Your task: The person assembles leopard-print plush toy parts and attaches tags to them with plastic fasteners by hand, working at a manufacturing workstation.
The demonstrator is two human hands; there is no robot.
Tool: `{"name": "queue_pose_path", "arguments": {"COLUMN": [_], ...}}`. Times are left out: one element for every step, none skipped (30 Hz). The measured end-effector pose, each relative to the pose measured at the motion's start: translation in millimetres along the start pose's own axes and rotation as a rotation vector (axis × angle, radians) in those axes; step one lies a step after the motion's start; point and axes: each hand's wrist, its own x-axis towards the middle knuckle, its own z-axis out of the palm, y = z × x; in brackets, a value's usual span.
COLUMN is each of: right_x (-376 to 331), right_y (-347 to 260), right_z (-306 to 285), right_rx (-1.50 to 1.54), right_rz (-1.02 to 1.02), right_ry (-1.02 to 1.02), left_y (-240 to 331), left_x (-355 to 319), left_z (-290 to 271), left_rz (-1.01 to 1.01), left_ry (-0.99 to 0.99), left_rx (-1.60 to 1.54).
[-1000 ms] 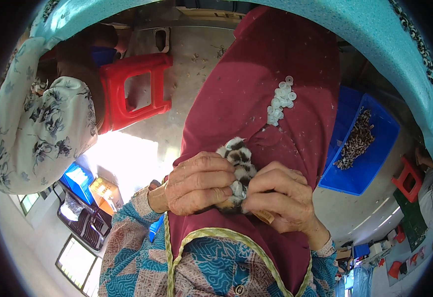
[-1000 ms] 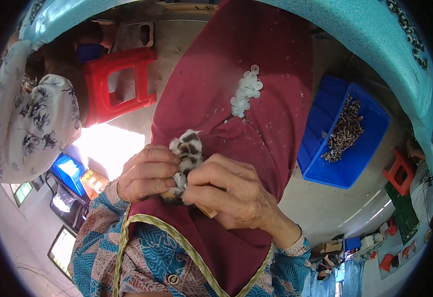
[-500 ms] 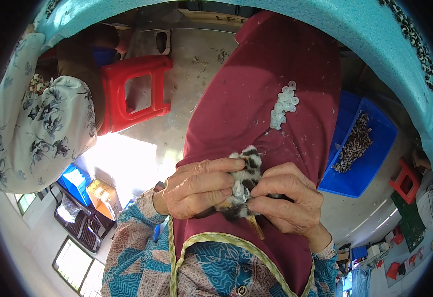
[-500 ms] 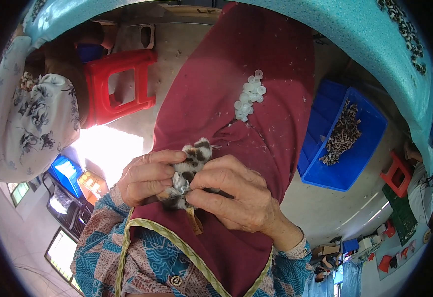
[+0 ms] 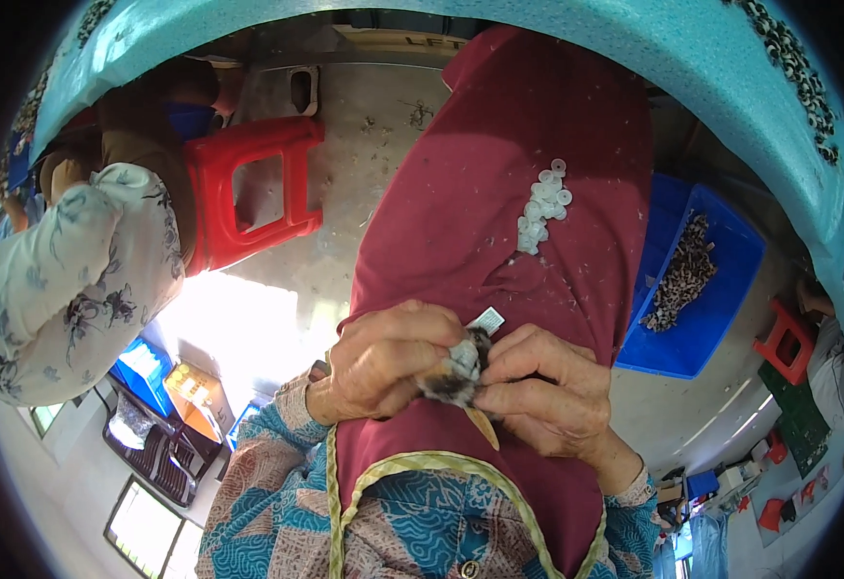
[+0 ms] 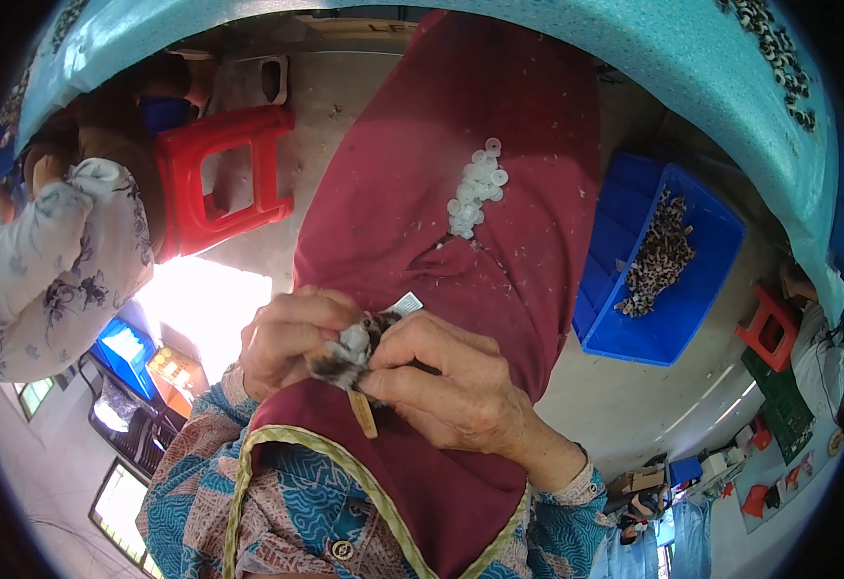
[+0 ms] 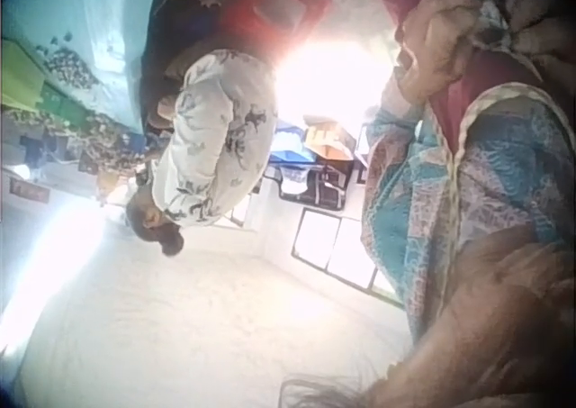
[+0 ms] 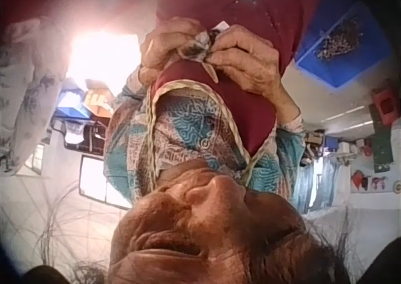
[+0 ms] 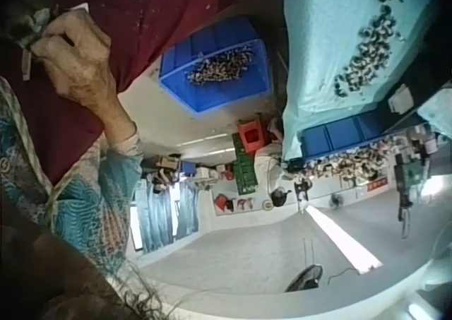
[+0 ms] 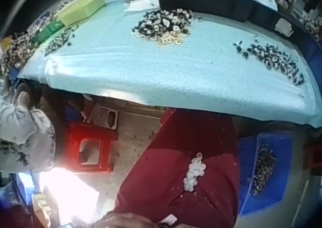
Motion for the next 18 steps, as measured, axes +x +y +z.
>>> {"name": "queue_pose_path", "arguments": {"right_x": [-0.7, -1.3, -1.5, -1.8, -2.9, -4.8, -6.9, -8.7, -10.7, -8.2, -8.8, -8.1, -8.9, -8.4, -6.9, -3.8, 0.4, 3.6], "right_y": [-0.5, -0.7, -0.7, -0.2, 0.6, 3.7, 7.9, 13.0, 21.8, 28.7, 29.9, 40.0, 52.5, 64.1, 73.0, 78.8, 81.5, 85.3], "right_z": [0.7, 1.6, 1.7, 2.1, 1.2, -1.4, -4.9, -9.4, -22.7, -37.0, -43.6, -48.0, -52.4, -53.6, -53.1, -52.5, -51.4, -48.4], "right_rx": [0.014, 0.027, 0.016, 0.073, 0.13, 0.116, 0.196, 0.278, 0.351, 0.277, 0.3, -0.008, -0.212, -0.219, -0.22, -0.221, -0.387, -0.386], "right_rz": [0.034, 0.067, 0.068, 0.133, 0.2, 0.202, 0.247, 0.293, 0.325, 0.37, 0.742, 0.717, 0.706, 0.703, 0.663, 0.623, 0.499, 0.497], "right_ry": [-0.005, -0.01, -0.011, -0.074, -0.135, -0.135, -0.182, -0.228, -0.276, -0.295, -0.095, 0.086, 0.2, 0.2, 0.24, 0.28, 0.22, 0.219], "left_y": [-1.1, 0.1, 0.8, 0.6, -2.5, -7.6, -13.1, -17.0, -15.1, -13.2, -11.0, -10.1, -7.9, -9.5, -9.4, -9.2, -8.3, -6.8], "left_x": [-2.7, -3.3, -3.3, -2.8, -4.1, -6.1, -8.4, -9.1, -9.5, -8.5, -7.7, -4.5, -1.5, -1.6, -1.1, -0.6, 0.1, -0.3], "left_z": [3.4, 4.8, 6.8, 8.4, 10.4, 9.3, 5.8, 4.4, 5.8, 5.3, 4.2, 3.9, 3.9, 4.3, 4.4, 4.9, 6.0, 5.9], "left_rz": [-0.032, -0.028, -0.075, -0.122, -0.152, -0.142, -0.223, -0.303, -0.287, -0.28, -0.251, -0.217, -0.226, -0.22, -0.17, -0.122, -0.117, -0.147], "left_ry": [0.084, 0.083, 0.111, 0.139, 0.173, 0.176, 0.095, 0.012, -0.001, 0.003, -0.06, -0.128, -0.146, -0.143, -0.152, -0.16, -0.158, -0.153], "left_rx": [0.019, 0.013, 0.03, 0.047, 0.075, 0.065, -0.011, -0.086, -0.059, -0.062, -0.044, -0.027, -0.029, -0.031, 0.007, 0.045, 0.045, 0.055]}}
